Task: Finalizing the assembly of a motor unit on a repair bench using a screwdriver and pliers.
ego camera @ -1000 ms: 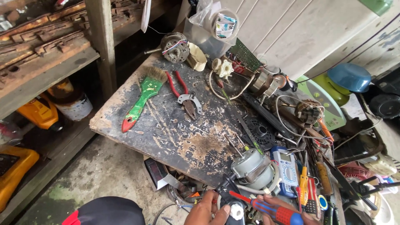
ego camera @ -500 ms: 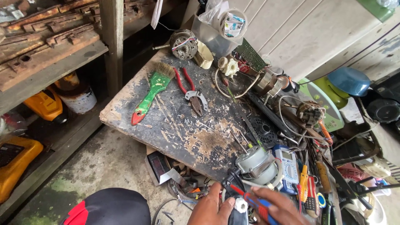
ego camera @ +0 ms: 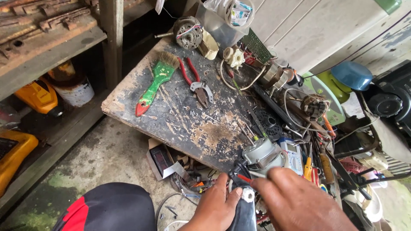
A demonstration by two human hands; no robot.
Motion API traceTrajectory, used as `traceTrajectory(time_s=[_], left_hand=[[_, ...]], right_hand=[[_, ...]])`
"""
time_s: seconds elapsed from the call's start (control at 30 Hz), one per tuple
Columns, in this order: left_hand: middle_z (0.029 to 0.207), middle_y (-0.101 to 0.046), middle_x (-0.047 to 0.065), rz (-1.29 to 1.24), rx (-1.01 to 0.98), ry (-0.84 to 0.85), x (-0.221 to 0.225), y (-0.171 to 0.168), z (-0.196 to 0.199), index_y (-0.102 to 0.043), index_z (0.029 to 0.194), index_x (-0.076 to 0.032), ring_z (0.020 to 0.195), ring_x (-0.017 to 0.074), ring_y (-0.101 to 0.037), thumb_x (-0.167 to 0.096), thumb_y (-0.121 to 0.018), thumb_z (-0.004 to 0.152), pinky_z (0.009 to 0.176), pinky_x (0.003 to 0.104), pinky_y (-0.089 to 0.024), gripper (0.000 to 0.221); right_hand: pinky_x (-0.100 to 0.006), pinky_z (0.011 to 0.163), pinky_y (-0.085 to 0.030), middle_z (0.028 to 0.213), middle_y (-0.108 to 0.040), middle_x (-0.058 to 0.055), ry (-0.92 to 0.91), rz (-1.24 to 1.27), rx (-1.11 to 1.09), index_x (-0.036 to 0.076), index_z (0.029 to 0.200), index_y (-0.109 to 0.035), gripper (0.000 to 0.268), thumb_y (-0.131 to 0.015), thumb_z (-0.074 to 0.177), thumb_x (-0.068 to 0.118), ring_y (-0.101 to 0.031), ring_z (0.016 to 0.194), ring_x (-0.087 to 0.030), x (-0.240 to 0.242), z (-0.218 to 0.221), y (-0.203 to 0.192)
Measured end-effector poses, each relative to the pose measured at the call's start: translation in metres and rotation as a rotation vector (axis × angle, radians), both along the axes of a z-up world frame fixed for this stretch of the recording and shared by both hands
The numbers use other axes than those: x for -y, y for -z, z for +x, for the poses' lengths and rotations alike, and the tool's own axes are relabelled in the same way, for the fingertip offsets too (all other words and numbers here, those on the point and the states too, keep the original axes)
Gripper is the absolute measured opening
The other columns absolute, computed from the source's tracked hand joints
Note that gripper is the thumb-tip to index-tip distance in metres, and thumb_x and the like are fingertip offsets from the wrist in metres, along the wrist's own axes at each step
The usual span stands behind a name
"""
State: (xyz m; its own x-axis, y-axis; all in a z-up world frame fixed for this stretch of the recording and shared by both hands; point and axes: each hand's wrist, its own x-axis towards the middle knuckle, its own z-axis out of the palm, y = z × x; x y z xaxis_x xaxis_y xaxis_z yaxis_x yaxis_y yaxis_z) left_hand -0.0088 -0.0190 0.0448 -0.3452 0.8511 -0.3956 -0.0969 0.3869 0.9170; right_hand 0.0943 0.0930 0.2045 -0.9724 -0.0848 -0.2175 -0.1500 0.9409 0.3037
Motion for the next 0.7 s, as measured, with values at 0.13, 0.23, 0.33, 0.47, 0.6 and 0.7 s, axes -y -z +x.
traceTrajectory(time_s=[0.13, 0.23, 0.33, 0.47, 0.6, 0.7], left_hand=[[0.108, -0.070, 0.017, -0.017, -0.001, -0.006, -0.002, 0.006, 0.003, -0.048, 0.123, -0.018, 0.104, 0.0421, -0.064, -0.049, -0.050, 0.102, 0.083, 0.047, -0.046, 0.038], [0.107, -0.069, 0.018, 0.002, -0.022, -0.011, -0.003, 0.006, 0.001, -0.047, 0.119, -0.016, 0.103, 0.0435, -0.064, -0.049, -0.051, 0.102, 0.083, 0.050, -0.046, 0.037], [0.105, -0.068, 0.017, 0.001, -0.001, 0.013, -0.001, 0.002, -0.001, -0.045, 0.125, -0.016, 0.101, 0.0425, -0.064, -0.049, -0.050, 0.103, 0.080, 0.050, -0.045, 0.040], [0.096, -0.069, 0.011, 0.018, 0.014, -0.018, 0.001, 0.001, -0.001, -0.049, 0.120, -0.019, 0.095, 0.0379, -0.067, -0.047, -0.052, 0.101, 0.078, 0.047, -0.046, 0.034], [0.095, -0.068, 0.010, 0.001, -0.003, -0.002, -0.001, 0.003, -0.001, -0.047, 0.131, -0.017, 0.094, 0.0376, -0.066, -0.049, -0.051, 0.101, 0.077, 0.047, -0.045, 0.044], [0.079, -0.063, 0.011, 0.023, -0.037, -0.044, -0.002, 0.007, 0.003, -0.049, 0.115, -0.017, 0.085, 0.0396, -0.064, -0.048, -0.053, 0.102, 0.071, 0.050, -0.041, 0.034]], right_hand=[[-0.036, 0.039, -0.039, 0.064, -0.056, 0.003, 0.025, 0.409, -0.345, 0.027, 0.095, -0.061, 0.035, -0.052, 0.102, 0.060, -0.064, 0.049, -0.018, 0.041, -0.006, -0.012], [-0.040, 0.041, -0.047, 0.067, -0.063, 0.001, 0.145, 0.341, -0.228, 0.030, 0.096, -0.062, 0.035, -0.048, 0.101, 0.062, -0.067, 0.053, -0.026, 0.031, -0.004, -0.012], [-0.044, 0.064, -0.052, 0.098, -0.050, -0.007, 0.029, 0.037, 0.043, 0.017, 0.115, -0.055, 0.027, -0.060, 0.096, 0.036, -0.057, 0.084, -0.029, 0.023, -0.010, -0.015], [-0.045, 0.038, -0.042, 0.069, -0.054, 0.000, 0.108, 0.337, -0.228, 0.027, 0.094, -0.058, 0.031, -0.050, 0.102, 0.056, -0.063, 0.054, -0.025, 0.043, -0.009, -0.013], [-0.043, 0.065, -0.051, 0.102, -0.053, -0.011, 0.005, 0.089, 0.015, 0.017, 0.112, -0.055, 0.017, -0.052, 0.097, 0.024, -0.061, 0.084, -0.032, 0.020, -0.012, -0.012], [-0.049, 0.047, -0.054, 0.083, -0.049, -0.003, 0.162, 0.297, 0.065, 0.023, 0.101, -0.049, 0.014, -0.054, 0.095, 0.034, -0.062, 0.067, -0.028, 0.029, -0.003, -0.007]])
